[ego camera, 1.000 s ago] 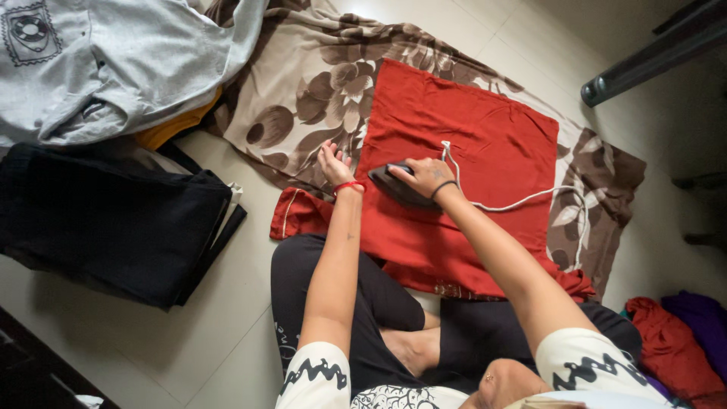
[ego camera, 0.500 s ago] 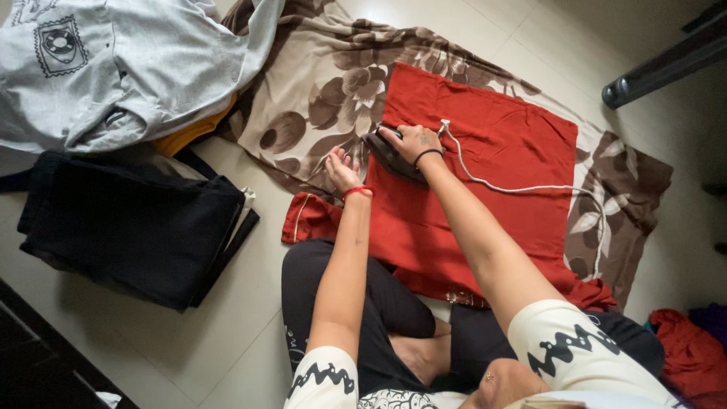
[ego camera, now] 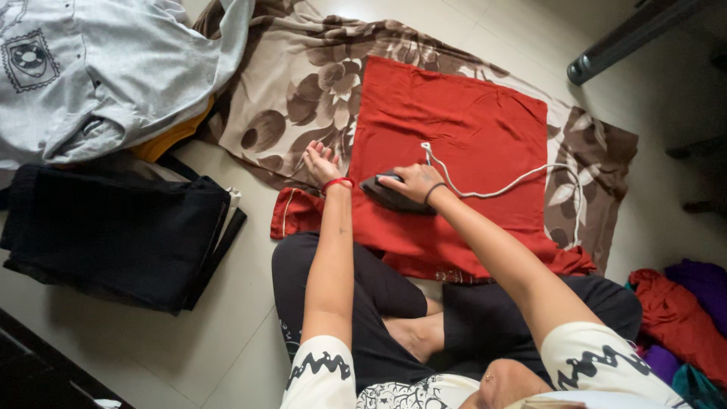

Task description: The person irons a red embroidered garment laid out on a floral-patterned cloth on the floor. They use a handheld electric iron to smooth the sleeves, body, and back of the garment, periodically adjusting and folding the fabric to access different sections.

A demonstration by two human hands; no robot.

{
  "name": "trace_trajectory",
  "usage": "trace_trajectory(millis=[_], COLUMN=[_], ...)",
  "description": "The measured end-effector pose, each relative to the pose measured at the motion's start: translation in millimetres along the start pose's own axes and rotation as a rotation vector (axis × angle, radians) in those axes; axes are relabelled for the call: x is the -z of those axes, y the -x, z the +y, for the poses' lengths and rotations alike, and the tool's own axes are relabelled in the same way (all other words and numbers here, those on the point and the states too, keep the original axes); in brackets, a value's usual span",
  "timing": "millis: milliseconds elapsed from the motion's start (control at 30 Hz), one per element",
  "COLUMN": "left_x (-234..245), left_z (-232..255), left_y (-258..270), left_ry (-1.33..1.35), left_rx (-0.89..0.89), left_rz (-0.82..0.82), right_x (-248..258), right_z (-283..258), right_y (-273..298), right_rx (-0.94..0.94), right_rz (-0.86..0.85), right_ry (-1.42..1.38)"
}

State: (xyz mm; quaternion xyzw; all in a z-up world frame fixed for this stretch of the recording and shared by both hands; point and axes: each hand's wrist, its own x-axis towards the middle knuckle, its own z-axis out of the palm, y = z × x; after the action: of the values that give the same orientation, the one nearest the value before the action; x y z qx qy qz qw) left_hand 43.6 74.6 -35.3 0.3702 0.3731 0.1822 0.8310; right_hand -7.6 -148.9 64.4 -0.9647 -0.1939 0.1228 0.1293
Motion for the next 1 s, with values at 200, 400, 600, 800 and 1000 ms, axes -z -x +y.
trace_trajectory(millis=[200,400,600,800,1000], left_x=[-2.1,-7.5,2.5,-5.4,-3.2], left_z=[-3.0,-55.7,-63.5,-42.3,-51.1], left_y=[5.3,14.0,57.2,66.6,57.8], left_ry=[-0.107,-0.793,-1.503,-1.961,-1.897], left_rx=[-0.061,-0.735,-1.016,-0.67,-0.637], left_rz=[-0.115,-0.316,-0.652,-0.79,-0.812], right_x=[7.4,23.4,40.1,49.4,56.3], right_z=[24.0,51.4,106.2,184.4,256.0], right_y=[22.3,8.2,-20.3,-12.3,34.9], right_rx=[-0.106,-0.287,-0.544,-0.777,-0.957], right_rz=[0.02,0.11,0.225,0.309,0.389], right_ry=[0.028,0.012,-0.061,-0.07,-0.091])
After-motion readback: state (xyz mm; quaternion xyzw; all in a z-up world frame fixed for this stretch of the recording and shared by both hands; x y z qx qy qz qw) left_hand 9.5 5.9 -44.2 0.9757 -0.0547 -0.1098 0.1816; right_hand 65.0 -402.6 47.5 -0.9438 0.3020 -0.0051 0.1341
